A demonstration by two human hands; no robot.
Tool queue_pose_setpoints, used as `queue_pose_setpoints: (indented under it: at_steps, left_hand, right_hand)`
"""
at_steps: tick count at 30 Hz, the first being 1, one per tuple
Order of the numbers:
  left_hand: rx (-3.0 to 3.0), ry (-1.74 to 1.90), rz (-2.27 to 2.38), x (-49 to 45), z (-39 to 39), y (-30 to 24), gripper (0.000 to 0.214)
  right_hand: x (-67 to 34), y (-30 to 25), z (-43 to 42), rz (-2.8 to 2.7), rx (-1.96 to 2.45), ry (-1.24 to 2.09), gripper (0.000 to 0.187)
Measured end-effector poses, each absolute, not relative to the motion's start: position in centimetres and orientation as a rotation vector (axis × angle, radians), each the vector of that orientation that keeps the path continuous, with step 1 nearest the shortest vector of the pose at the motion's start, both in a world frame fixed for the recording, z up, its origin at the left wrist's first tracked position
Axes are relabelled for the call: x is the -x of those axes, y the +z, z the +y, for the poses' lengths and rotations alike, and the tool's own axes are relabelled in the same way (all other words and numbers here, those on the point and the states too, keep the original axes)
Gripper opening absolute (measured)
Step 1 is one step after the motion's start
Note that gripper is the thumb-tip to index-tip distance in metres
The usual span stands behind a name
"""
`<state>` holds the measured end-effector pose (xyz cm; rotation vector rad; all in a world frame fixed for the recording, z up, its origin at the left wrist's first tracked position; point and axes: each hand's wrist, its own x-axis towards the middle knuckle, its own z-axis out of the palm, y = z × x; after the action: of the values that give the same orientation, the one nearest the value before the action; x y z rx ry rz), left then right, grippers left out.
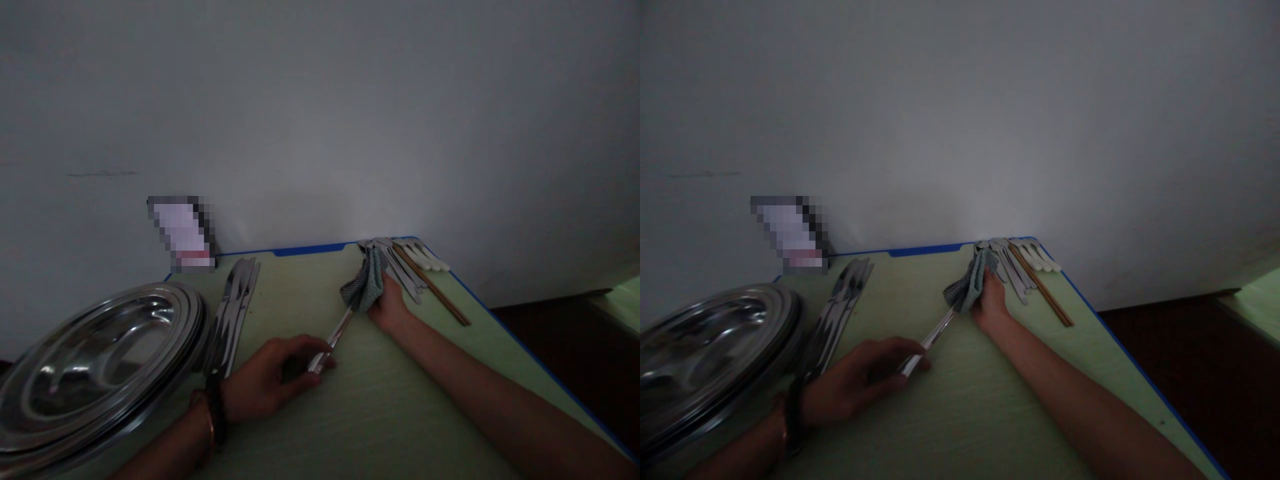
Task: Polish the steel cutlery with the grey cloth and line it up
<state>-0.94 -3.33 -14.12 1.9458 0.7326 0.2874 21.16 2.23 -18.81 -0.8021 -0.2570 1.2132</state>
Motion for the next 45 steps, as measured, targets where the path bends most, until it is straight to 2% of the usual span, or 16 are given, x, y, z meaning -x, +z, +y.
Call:
queue_pose_setpoints:
  at_steps: [3, 8, 16, 23, 34, 41, 45]
  left_hand:
    - [-1.747, 0.383, 0.789, 0.8, -3.2, -14.9, 0.036]
    - [-1.993, 0.311, 0.976, 0.6, -2.9, -15.0, 0.017]
    - [-2.076, 0.320, 1.026, 0.2, -3.1, -14.1, 0.028]
    - [-2.097, 0.412, 1.115, 0.3, -3.0, -14.0, 0.027]
    - [-2.067, 0.486, 1.214, 0.1, -3.1, -13.8, 0.023]
    - [-2.085, 0.499, 1.193, 0.2, -3.0, -14.2, 0.022]
    - [-2.098, 0.513, 1.181, 0.4, -2.9, -14.5, 0.022]
  right_hand:
    - [-21.0, -19.2, 2.0, -0.310, 0.736, 1.212, 0.011]
    - [-20.3, -19.1, 1.4, -0.316, 0.750, 1.205, 0.009]
    - [-19.6, -18.0, 1.3, -0.541, 0.731, 1.312, 0.011]
    - [-19.4, -18.0, 0.5, -0.871, 0.860, 1.404, 0.024]
    - [-16.4, -16.5, -2.4, -0.832, 1.069, 1.203, 0.027]
    - [-16.6, -16.8, -2.4, -0.974, 0.975, 1.317, 0.054]
    - [-16.3, -17.0, -2.7, -1.028, 0.993, 1.333, 0.056]
